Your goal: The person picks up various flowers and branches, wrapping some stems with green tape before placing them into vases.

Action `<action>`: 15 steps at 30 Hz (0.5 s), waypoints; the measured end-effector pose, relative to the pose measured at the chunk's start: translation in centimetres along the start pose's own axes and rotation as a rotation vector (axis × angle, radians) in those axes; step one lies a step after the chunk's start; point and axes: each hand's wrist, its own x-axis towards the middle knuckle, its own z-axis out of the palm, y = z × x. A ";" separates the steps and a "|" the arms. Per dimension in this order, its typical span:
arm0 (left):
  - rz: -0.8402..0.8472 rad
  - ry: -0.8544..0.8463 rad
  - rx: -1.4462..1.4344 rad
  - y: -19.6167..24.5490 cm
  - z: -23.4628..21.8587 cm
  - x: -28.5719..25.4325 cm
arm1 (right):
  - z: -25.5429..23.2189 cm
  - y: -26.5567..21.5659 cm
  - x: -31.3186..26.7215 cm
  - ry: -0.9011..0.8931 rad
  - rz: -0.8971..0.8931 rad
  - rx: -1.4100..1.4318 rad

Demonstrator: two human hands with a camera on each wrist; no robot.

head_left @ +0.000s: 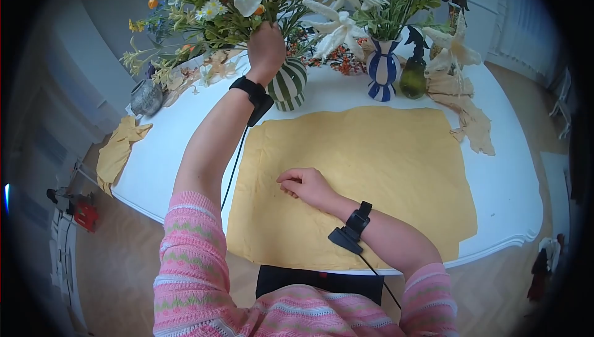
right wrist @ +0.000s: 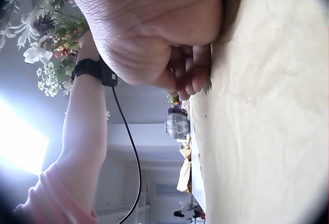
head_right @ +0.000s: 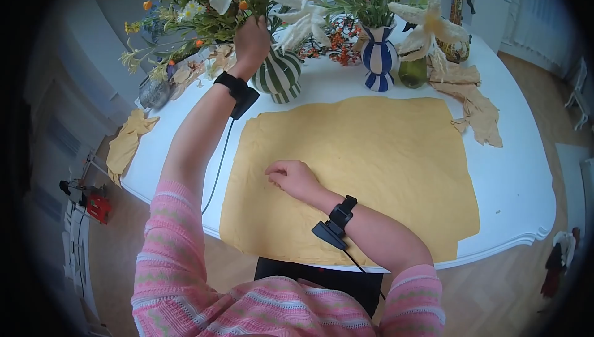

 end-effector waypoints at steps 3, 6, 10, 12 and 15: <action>0.017 -0.024 0.046 -0.5 0.0 0.1 | 0.1 0.0 0.0 -0.005 0.007 -0.001; 0.043 -0.117 0.096 -1.2 0.1 0.5 | 0.0 -0.2 -0.1 -0.008 0.024 0.001; 0.029 -0.149 0.075 -1.3 0.2 0.7 | 0.1 0.0 0.1 -0.009 0.028 0.013; 0.027 -0.153 0.062 -1.6 0.3 0.6 | 0.0 0.0 0.0 -0.011 0.034 0.014; 0.048 -0.152 0.036 -2.3 0.1 0.1 | 0.1 0.1 0.1 -0.016 0.029 0.012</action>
